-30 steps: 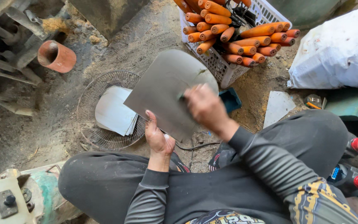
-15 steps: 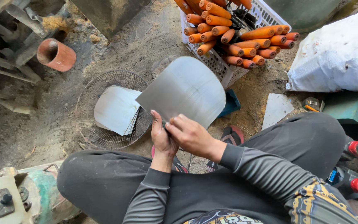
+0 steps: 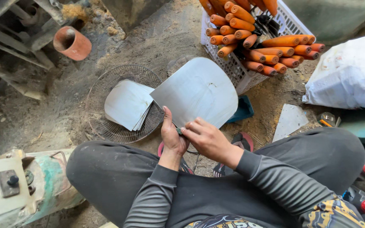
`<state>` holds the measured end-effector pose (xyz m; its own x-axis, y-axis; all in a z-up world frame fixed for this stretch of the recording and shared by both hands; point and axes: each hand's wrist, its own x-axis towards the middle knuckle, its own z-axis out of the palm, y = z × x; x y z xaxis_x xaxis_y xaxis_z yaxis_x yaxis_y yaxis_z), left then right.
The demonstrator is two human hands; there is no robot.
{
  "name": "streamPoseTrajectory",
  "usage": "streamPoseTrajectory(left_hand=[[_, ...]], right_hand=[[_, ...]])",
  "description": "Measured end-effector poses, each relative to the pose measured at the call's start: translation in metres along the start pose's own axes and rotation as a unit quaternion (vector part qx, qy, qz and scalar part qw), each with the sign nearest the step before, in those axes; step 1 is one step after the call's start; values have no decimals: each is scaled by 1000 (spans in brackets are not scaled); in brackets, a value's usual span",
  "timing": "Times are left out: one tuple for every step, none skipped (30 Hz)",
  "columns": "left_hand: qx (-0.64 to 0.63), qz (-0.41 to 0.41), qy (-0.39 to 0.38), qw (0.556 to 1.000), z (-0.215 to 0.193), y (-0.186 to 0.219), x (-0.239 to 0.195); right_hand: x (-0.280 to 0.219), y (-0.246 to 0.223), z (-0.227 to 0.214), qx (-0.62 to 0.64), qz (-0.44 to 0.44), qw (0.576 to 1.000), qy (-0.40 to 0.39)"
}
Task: The person sits on the ground and scrubs a stack of curved metal sheets using a green sponge. They repeatedly dip the sponge into a small blue container of water and wipe both sides of each sheet before stacking them on a wire rack.
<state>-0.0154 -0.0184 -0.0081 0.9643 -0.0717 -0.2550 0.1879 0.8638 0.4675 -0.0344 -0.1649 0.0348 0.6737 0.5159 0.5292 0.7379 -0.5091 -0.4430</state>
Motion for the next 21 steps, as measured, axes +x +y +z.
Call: streamPoseTrajectory(left_hand=[[-5, 0, -1, 1000, -4, 0, 0], [-11, -3, -4, 1000, -7, -1, 1], [-17, -5, -6, 1000, -9, -3, 1], [-31, -20, -32, 999, -9, -5, 1], [-44, -35, -57, 997, -9, -7, 0], [-54, -49, -82, 994, -8, -8, 0], [-63, -63, -76, 993, -7, -10, 0], [-69, -79, -69, 992, -7, -12, -2], [-75, -94, -61, 991, -7, -16, -3], [-43, -87, -48, 994, -7, -20, -4], [-10, -80, -35, 996, -9, -24, -4], [20, -71, -23, 997, -10, -29, -4], [24, -69, -22, 997, -12, -33, -4], [29, -66, -19, 997, -15, -36, -3], [33, -62, -17, 997, -17, -37, -2], [31, -60, -26, 997, -20, -38, -1], [30, -57, -35, 997, -22, -38, 0], [28, -56, -44, 997, -23, -38, 0], [33, -53, -58, 996, -23, -37, 0], [35, -50, -72, 996, -22, -37, 0], [38, -47, -85, 995, -21, -37, -1]], right_hand=[[1, -3, 5, 6, -31, 999, -22], [3, -2, 7, -3, -26, 1000, -13], [7, 2, 8, -11, -22, 1000, -3], [13, 7, 7, -22, -19, 1000, 6], [19, 13, 6, -29, -10, 999, 11], [26, 18, 7, -34, -2, 999, 18], [31, 23, 7, -39, 6, 999, 26], [35, 26, 7, -44, 6, 998, 33], [38, 30, 8, -48, 6, 998, 40], [38, 33, 8, -53, 8, 998, 46], [39, 37, 8, -51, 34, 997, 47], [39, 42, 6, -52, 59, 996, 46], [40, 47, 3, -52, 84, 994, 45], [41, 52, -1, -49, 96, 992, 60], [42, 58, -6, -46, 109, 990, 74], [44, 61, -10, -44, 120, 988, 89], [46, 64, -15, -47, 130, 985, 105], [47, 64, -19, -52, 141, 981, 121], [46, 61, -21, -56, 151, 977, 137], [46, 56, -22, -38, 150, 981, 116], [45, 48, -19, -20, 150, 984, 94]])
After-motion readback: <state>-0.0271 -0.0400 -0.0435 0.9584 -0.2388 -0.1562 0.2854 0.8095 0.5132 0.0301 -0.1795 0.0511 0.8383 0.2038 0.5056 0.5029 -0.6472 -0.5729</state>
